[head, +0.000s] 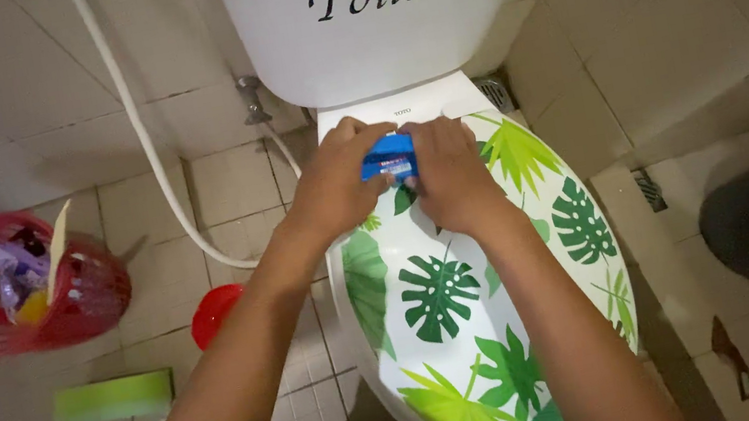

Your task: Cleaning the toilet seat using a handheld brush.

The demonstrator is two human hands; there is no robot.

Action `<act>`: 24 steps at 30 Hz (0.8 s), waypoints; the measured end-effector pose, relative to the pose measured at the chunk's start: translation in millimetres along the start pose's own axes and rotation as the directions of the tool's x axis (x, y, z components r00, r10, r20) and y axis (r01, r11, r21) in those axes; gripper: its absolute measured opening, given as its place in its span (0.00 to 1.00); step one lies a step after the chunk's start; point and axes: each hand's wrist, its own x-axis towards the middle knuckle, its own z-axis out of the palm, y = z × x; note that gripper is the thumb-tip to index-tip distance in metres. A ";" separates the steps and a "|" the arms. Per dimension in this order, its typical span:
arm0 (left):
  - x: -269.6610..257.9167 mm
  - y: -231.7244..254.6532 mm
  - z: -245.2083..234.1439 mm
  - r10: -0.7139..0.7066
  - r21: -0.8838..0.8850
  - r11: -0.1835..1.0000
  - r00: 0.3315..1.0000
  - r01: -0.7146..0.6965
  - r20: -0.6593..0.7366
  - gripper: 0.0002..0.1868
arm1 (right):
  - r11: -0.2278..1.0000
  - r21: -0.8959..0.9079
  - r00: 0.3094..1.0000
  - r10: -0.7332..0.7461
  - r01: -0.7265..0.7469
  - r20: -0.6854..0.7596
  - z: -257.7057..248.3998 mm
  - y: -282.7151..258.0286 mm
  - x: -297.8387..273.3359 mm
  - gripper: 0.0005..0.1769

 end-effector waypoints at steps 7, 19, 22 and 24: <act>-43.4 39.9 3.1 -0.030 0.046 0.999 0.987 0.023 0.156 0.29 | 0.998 -0.007 0.998 0.055 -0.055 0.039 -19.7 -29.4 -57.1 0.34; -34.5 47.9 17.9 0.001 0.025 1.000 0.992 -0.004 0.123 0.30 | 0.999 0.013 0.999 0.039 -0.039 -0.002 -20.9 -3.9 -62.9 0.32; -23.2 42.4 24.0 -0.031 0.035 0.999 0.992 0.026 0.125 0.32 | 1.000 -0.010 0.999 0.014 -0.014 -0.037 -14.1 7.7 -56.1 0.31; -19.7 35.5 28.9 -0.028 0.022 0.999 0.992 0.026 0.123 0.32 | 0.999 -0.035 0.997 -0.020 0.018 -0.080 -14.8 8.2 -57.7 0.31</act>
